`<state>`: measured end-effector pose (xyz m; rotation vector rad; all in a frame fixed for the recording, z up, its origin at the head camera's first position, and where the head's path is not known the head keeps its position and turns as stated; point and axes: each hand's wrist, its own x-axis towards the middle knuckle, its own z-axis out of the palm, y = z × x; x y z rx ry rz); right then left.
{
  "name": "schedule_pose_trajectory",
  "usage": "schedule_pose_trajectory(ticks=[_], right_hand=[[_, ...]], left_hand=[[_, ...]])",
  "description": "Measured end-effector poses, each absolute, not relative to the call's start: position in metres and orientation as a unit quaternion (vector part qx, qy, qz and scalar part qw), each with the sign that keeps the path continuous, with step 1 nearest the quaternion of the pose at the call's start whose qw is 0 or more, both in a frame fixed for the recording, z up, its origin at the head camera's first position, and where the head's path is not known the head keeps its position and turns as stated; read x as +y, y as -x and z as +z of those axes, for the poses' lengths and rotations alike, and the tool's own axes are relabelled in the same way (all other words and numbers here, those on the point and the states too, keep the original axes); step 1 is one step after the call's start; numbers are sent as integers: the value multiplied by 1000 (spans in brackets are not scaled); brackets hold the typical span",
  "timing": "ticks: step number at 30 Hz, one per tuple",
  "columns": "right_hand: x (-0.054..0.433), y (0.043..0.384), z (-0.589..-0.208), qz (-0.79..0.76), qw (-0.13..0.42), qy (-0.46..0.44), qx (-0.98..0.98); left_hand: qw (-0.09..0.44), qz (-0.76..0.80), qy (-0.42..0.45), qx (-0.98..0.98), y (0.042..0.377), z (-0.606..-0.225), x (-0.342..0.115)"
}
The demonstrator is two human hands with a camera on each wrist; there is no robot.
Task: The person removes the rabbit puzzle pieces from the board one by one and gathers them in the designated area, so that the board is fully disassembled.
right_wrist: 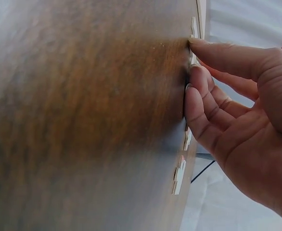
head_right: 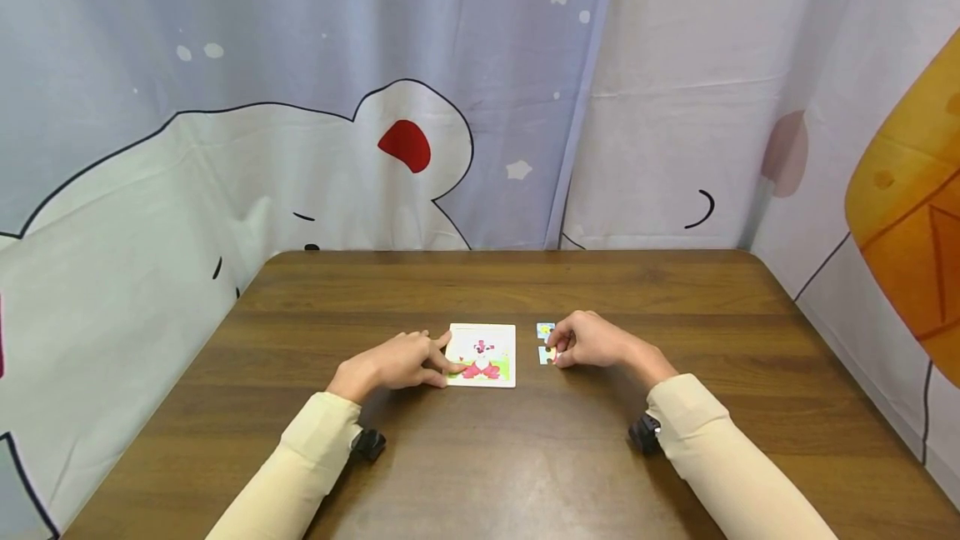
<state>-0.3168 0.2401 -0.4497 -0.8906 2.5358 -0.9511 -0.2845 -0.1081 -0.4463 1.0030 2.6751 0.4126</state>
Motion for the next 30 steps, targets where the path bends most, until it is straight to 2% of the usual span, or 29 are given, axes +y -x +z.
schedule_pose_trajectory(ticks=[17, 30], right_hand=[[247, 320, -447, -356, 142, 302, 873], [222, 324, -431, -375, 136, 312, 862]], left_hand=[[124, 136, -345, 920, 284, -446, -109], [129, 142, -345, 919, 284, -447, -109]])
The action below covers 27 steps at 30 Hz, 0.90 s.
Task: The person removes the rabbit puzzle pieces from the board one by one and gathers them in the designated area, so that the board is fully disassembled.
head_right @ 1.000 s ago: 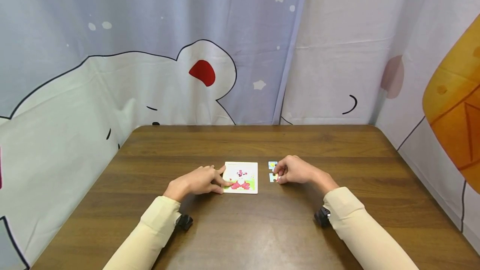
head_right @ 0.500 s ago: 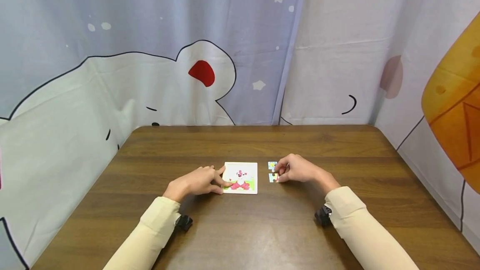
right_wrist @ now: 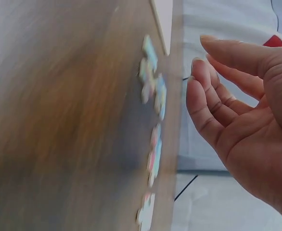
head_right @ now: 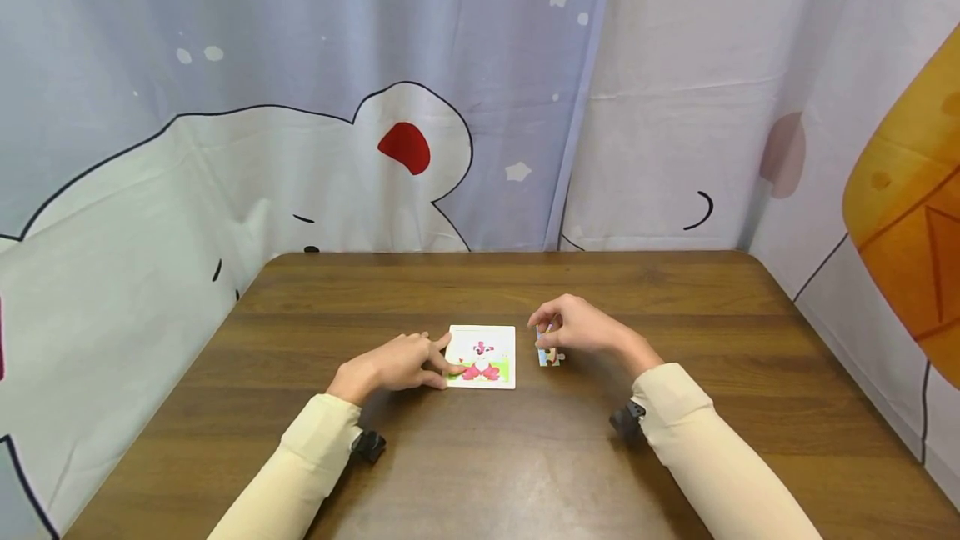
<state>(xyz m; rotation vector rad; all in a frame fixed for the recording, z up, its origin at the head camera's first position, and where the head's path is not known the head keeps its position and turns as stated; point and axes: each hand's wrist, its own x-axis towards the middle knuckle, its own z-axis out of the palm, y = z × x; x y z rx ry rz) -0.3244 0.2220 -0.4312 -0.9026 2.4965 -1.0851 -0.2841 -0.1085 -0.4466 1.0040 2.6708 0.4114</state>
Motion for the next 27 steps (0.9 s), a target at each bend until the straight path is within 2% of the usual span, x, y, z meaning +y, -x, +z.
schedule_pose_trajectory(ticks=[8, 27], right_hand=[[196, 327, -428, -378, 139, 318, 858], [160, 330, -443, -381, 169, 350, 839]], left_hand=[[151, 159, -318, 922, 282, -447, -107], [140, 148, -327, 923, 284, -446, -107]])
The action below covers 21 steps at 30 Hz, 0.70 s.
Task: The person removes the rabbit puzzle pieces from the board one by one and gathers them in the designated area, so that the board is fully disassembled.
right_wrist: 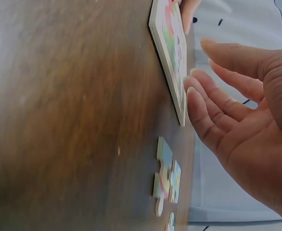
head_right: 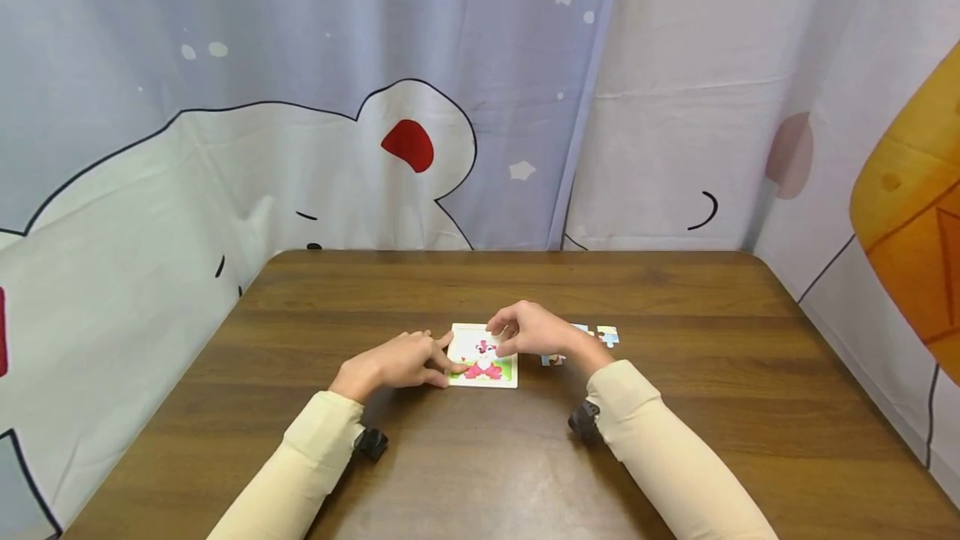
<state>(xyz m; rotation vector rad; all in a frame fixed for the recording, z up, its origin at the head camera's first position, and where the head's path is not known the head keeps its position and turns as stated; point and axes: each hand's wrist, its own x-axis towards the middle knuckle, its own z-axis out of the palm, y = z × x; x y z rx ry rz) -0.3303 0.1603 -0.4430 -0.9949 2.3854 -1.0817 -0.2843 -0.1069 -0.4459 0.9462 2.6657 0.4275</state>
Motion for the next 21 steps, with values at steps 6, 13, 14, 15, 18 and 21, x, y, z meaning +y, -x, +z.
schedule_pose_trajectory(ticks=[6, 13, 14, 15, 18, 21], right_hand=[[150, 330, -443, -364, 172, 354, 844], [141, 330, -444, -349, 162, 356, 852], [140, 330, -444, -348, 161, 357, 852], [139, 330, -444, -347, 162, 356, 852], [138, 330, -445, -344, 159, 358, 853], [136, 329, -445, -343, 162, 357, 853]], left_hand=[[141, 153, -329, 921, 285, -445, -108], [136, 149, -332, 921, 287, -448, -107], [137, 149, -331, 922, 287, -448, -107], [138, 150, -329, 922, 287, -448, -107], [142, 153, -325, 922, 286, -448, -107], [145, 157, -323, 922, 285, -447, -107]])
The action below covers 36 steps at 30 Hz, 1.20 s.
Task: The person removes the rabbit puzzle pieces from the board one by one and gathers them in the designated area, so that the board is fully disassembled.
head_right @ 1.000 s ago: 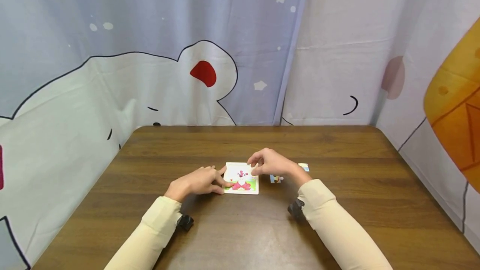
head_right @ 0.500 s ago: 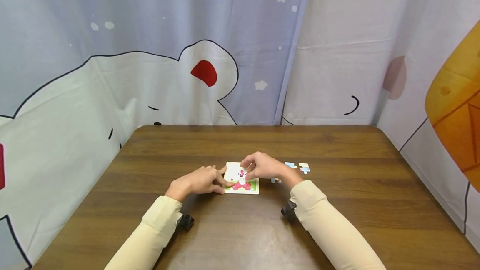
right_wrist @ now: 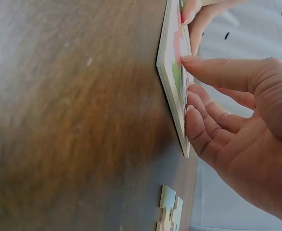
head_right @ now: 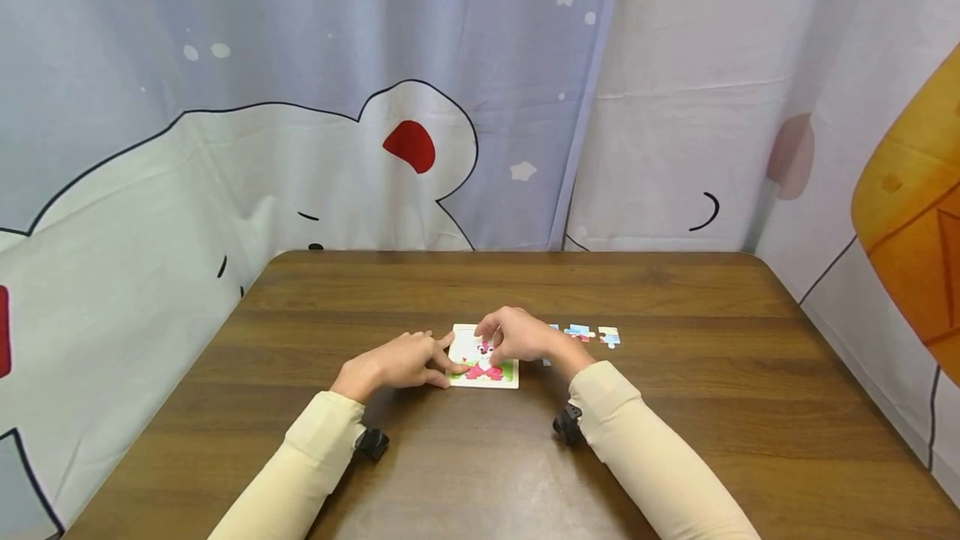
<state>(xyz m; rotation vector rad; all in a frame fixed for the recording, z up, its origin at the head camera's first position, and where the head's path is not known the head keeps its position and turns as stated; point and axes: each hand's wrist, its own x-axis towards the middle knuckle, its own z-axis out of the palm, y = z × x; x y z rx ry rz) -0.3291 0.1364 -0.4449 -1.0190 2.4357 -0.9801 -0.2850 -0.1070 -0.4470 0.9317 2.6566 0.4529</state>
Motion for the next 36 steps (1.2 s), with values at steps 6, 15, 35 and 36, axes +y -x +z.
schedule_pose_trajectory(ticks=[6, 15, 35, 36], right_hand=[[136, 330, -446, -337, 168, 363, 852], [136, 329, -448, -325, 155, 365, 859], [135, 331, -449, -337, 164, 357, 856], [135, 331, -449, -341, 167, 355, 854]], left_hand=[[145, 155, -325, 922, 285, -447, -106], [135, 151, -335, 920, 284, -445, -107], [144, 155, -323, 923, 284, -446, -107], [145, 156, -322, 922, 284, -446, -107]])
